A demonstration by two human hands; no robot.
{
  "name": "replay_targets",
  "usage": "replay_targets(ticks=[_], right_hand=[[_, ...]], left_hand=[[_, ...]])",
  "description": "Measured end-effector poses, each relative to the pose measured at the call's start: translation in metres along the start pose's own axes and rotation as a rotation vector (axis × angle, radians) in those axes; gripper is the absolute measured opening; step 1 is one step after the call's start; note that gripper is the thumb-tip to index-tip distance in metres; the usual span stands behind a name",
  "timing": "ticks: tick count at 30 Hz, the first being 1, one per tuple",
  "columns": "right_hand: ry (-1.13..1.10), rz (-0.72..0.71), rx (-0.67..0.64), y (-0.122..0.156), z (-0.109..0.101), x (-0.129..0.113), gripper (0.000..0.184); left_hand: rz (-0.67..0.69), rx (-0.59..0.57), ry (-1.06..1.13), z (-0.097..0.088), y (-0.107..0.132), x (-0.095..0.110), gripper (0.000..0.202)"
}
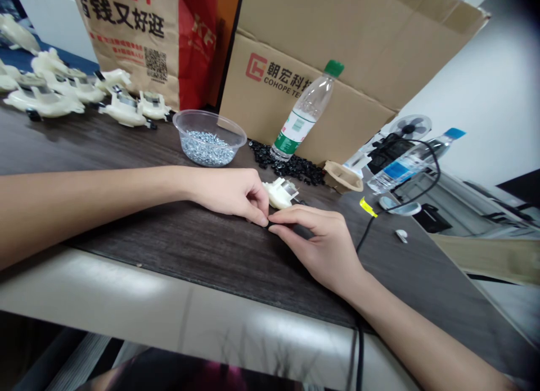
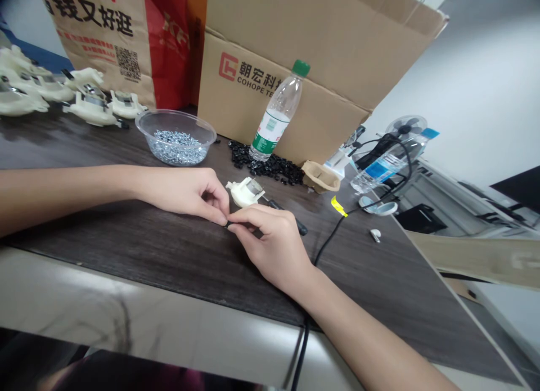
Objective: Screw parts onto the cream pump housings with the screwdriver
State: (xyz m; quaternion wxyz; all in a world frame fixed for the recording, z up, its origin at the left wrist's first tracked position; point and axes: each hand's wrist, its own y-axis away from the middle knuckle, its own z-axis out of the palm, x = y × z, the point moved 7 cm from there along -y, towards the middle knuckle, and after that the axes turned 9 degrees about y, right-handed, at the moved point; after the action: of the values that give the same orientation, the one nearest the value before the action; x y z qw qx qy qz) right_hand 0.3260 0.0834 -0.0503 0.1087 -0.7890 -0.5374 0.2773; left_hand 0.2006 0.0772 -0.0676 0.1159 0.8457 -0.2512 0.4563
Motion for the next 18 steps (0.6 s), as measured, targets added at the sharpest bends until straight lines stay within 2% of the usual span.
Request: replay_targets(ticks=[11,18], right_hand=[[-0.034,0.020,-0.027,-0.0010,0.0020,0.0042,0.014],[0.018,-0.061,-0.009,-0.0003,0.0024,-0.0010,0.014]], left_hand=[[-0.079,0.007,0.012,-0.0011,-0.0071,-0.0043,0.014],[-0.093,0.012,0.006,-0.0009,-0.0086,-0.0035,0.012]])
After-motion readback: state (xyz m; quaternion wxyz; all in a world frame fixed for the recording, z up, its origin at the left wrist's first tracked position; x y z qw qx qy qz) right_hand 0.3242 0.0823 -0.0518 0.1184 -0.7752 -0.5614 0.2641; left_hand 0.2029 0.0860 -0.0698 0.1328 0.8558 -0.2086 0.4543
